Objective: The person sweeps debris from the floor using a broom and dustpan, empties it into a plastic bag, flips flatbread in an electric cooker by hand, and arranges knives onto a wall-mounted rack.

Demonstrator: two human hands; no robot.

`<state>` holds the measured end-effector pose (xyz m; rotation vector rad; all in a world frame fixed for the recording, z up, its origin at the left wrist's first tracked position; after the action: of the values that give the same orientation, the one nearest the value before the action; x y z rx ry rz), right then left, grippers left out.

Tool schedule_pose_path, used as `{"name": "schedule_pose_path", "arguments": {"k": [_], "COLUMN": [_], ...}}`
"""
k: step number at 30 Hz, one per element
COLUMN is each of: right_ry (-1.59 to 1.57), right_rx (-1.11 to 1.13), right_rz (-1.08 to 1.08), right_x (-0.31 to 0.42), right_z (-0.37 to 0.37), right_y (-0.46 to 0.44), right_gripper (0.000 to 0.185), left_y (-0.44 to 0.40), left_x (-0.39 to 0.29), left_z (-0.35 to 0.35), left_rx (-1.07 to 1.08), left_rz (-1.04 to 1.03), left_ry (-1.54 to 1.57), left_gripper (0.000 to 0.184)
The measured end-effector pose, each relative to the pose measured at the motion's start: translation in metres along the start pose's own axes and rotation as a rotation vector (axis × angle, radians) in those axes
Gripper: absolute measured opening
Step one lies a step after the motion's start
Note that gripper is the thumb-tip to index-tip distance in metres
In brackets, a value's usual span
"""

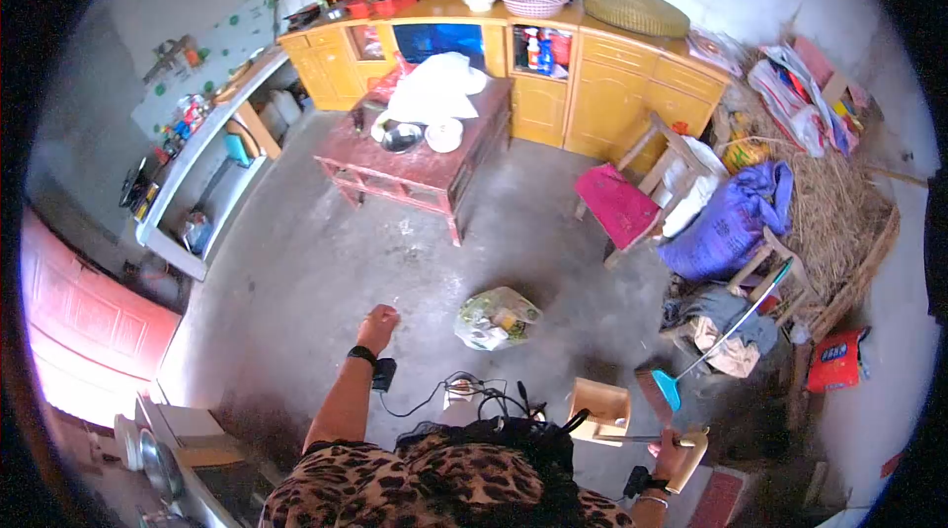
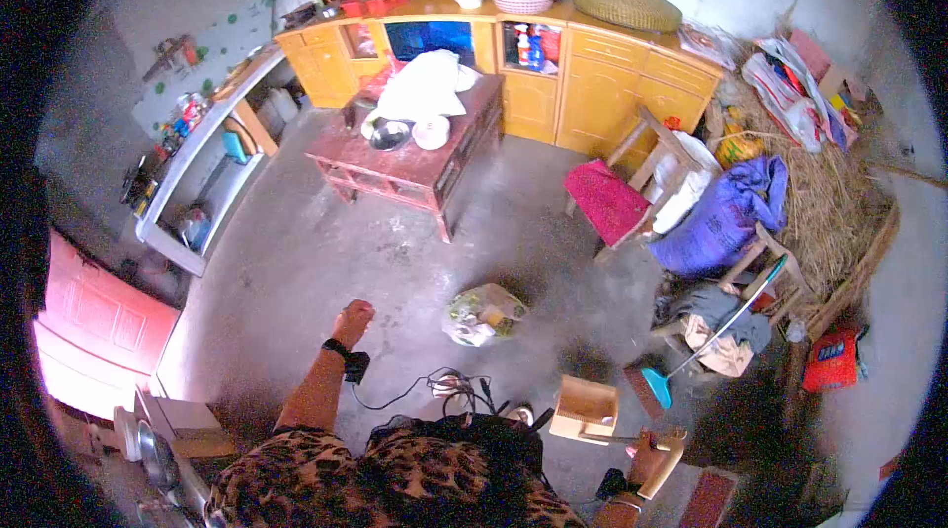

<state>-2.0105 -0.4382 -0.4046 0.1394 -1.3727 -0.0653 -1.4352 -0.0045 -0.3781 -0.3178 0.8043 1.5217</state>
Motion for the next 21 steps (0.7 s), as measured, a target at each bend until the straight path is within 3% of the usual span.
{"name": "schedule_pose_path", "arguments": {"k": [2,5,6,8,9,11,13,15,16,17,19,21], "right_ry": [0.171,0.155,0.153,0.221,0.218,-0.103,-0.129,-0.105,-0.071,-0.072,-0.221,-0.057], "right_rx": [0.131,0.121,0.125,0.153,0.154,0.300,0.274,0.350,0.373,0.375,0.414,0.386], "right_rz": [0.162,0.369,0.383,0.754,0.765,0.538,0.463,0.274,0.275,0.276,0.400,0.450], "right_x": [0.028,0.038,0.042,0.075,0.086,0.096,0.099,0.080,0.122,0.109,0.085,0.112], "right_z": [-0.005,-0.008,-0.009,-0.019,-0.025,-0.042,-0.053,-0.063,-0.074,-0.080,-0.096,-0.111], "right_y": [0.006,-0.001,-0.004,-0.001,-0.001,-0.005,-0.014,-0.033,-0.010,-0.022,-0.055,-0.052], "right_gripper": [0.051,0.051,0.051,0.067,0.067,0.069,0.060,0.043,0.030,0.030,0.027,0.024], "left_y": [0.022,0.038,0.046,0.071,0.076,0.103,0.115,0.135,0.157,0.176,0.195,0.223], "left_x": [-0.017,-0.051,-0.058,-0.104,-0.118,-0.167,-0.203,-0.240,-0.267,-0.292,-0.317,-0.344], "left_z": [-0.008,-0.036,-0.044,-0.058,-0.070,-0.081,-0.109,-0.120,-0.111,-0.104,-0.135,-0.138], "left_rx": [0.098,0.095,0.154,0.253,0.292,0.362,0.527,0.508,0.581,0.653,0.604,0.760], "left_rz": [-0.103,-0.471,-0.423,-0.444,-0.513,-0.666,-0.913,-1.112,-1.046,-0.979,-1.251,-1.245], "left_ry": [0.121,-0.098,-0.068,-0.051,-0.066,-0.080,-0.097,-0.065,-0.113,-0.160,-0.175,-0.176], "left_gripper": [0.025,0.029,0.029,0.028,0.028,0.024,0.025,0.027,0.028,0.030,0.040,0.045]}}
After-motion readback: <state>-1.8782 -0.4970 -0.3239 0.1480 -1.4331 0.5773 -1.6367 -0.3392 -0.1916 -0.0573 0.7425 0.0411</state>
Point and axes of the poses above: each hand's wrist, its own y-axis away from the middle knuckle, its own z-axis out of the back of the hand, x = y × z, the point moved 5 cm from there along -y, towards the middle knuckle, and after that the axes turned 12 degrees about z, right-handed, at the moved point
